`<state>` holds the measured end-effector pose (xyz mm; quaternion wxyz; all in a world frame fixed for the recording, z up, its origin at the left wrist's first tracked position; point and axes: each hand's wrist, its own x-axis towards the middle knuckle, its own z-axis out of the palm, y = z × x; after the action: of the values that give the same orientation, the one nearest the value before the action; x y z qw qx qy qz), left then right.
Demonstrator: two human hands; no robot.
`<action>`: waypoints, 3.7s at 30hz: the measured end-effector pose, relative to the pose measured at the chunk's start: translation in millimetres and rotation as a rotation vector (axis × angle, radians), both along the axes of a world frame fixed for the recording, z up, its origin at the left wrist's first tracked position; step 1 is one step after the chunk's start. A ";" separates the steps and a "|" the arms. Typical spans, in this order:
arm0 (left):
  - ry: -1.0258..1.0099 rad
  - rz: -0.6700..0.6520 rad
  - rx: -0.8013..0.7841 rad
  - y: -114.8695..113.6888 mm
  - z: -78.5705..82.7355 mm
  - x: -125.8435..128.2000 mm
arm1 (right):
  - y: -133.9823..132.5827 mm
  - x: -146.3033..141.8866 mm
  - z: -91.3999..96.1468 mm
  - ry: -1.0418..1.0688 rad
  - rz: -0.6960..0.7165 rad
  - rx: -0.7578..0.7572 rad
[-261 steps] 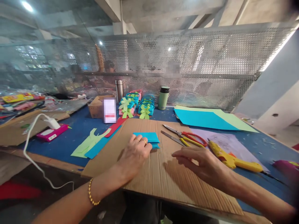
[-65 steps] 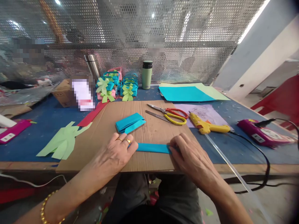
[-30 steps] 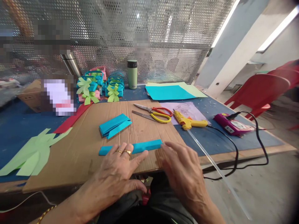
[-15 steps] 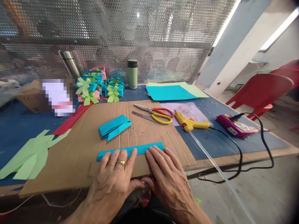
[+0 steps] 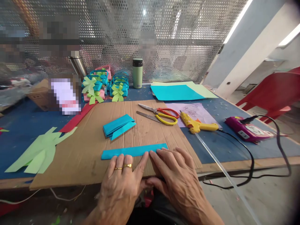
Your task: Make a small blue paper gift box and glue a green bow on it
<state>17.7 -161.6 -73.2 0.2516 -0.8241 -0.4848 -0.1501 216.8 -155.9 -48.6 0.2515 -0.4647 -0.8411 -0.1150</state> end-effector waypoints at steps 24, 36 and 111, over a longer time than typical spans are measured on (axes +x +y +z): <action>-0.120 0.126 0.072 -7.0 -4.7 -3.3 | 27.5 -2.6 -11.0 -0.131 0.191 0.173; -0.236 0.130 0.048 -10.8 -6.2 -18.8 | 28.3 -0.2 -13.4 -0.134 0.184 0.151; -0.603 0.025 -0.784 49.5 61.9 -83.9 | 20.5 6.1 -2.7 -0.146 0.168 0.118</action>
<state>-66.1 -112.1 -11.3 -0.2273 -0.7706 -0.5659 -0.1852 222.9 -135.4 -51.3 0.2253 -0.3676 -0.8849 -0.1762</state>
